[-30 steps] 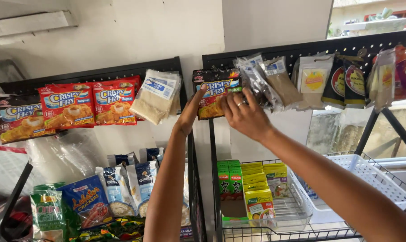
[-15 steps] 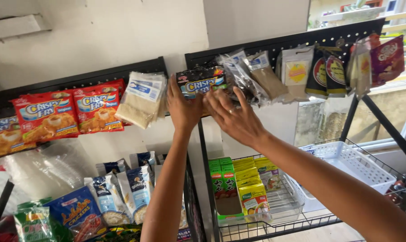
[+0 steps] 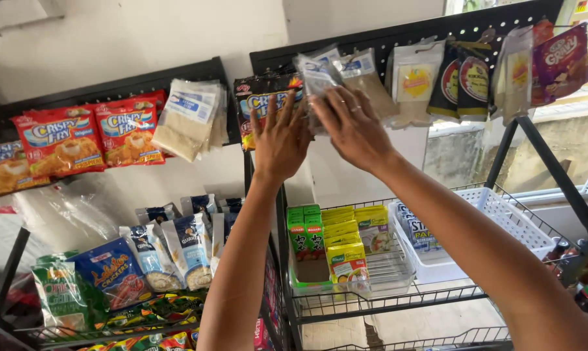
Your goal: Organizing and stocking food packets and sachets on shelves in a grocery store.
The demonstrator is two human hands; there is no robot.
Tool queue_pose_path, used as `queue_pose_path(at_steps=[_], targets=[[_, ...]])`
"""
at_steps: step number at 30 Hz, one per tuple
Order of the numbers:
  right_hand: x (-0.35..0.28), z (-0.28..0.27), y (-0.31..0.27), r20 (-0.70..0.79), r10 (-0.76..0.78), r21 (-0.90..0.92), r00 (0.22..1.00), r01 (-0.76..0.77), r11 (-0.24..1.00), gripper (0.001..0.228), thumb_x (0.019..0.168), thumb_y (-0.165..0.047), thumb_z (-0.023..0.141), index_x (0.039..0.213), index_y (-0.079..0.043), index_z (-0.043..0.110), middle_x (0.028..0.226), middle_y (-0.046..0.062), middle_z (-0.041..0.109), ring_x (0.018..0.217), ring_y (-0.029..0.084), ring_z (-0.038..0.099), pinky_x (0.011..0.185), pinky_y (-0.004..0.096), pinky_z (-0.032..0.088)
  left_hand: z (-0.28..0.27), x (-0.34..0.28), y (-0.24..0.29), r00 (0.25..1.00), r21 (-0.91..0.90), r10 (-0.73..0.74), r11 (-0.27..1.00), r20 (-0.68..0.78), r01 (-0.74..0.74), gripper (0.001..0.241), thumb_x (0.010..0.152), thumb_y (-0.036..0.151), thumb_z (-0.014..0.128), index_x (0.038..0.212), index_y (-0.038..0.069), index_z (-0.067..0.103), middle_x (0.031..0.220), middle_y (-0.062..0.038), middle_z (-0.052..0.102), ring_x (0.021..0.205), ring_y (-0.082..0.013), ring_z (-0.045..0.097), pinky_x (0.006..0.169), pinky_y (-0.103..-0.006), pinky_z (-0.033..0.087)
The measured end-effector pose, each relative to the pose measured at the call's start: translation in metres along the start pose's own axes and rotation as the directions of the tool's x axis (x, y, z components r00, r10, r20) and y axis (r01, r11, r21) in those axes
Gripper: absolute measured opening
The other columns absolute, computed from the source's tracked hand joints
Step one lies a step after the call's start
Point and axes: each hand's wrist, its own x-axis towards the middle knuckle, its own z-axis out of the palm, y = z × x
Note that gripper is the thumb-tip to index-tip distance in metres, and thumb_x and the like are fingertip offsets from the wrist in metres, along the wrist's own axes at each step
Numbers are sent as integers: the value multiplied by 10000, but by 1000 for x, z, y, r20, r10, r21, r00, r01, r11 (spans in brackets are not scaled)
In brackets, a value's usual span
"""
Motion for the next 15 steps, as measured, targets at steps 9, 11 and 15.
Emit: queue_pose_path(at_steps=[9, 11, 15], targets=[[14, 23, 7, -106, -102, 122, 989, 115, 986, 625, 899, -190, 682, 1500, -179, 513, 1440, 154, 535, 1288, 360, 566, 1037, 519, 500, 9, -2, -5, 1000, -20, -16, 1000, 21, 16, 676, 907, 443, 694, 1497, 174, 505, 1651, -61, 373, 1542, -379, 272, 1186, -698, 146], [12, 25, 22, -53, -200, 56, 978, 203, 978, 545, 967, -201, 661, 1495, -175, 532, 1424, 132, 545, 1266, 332, 577, 1023, 499, 514, 4, -2, -3, 999, -36, -30, 999, 24, 31, 654, 903, 444, 699, 1483, 201, 520, 1636, -52, 388, 1535, -372, 280, 1203, -690, 134], [15, 13, 39, 71, -327, -67, 942, 332, 941, 416, 1044, -225, 588, 1449, -139, 553, 1407, 112, 570, 1264, 302, 583, 975, 473, 520, 0, -3, 1, 999, -82, -36, 996, 1, 36, 710, 892, 446, 697, 1523, 193, 493, 1593, -55, 423, 1525, -369, 299, 1221, -681, 106]])
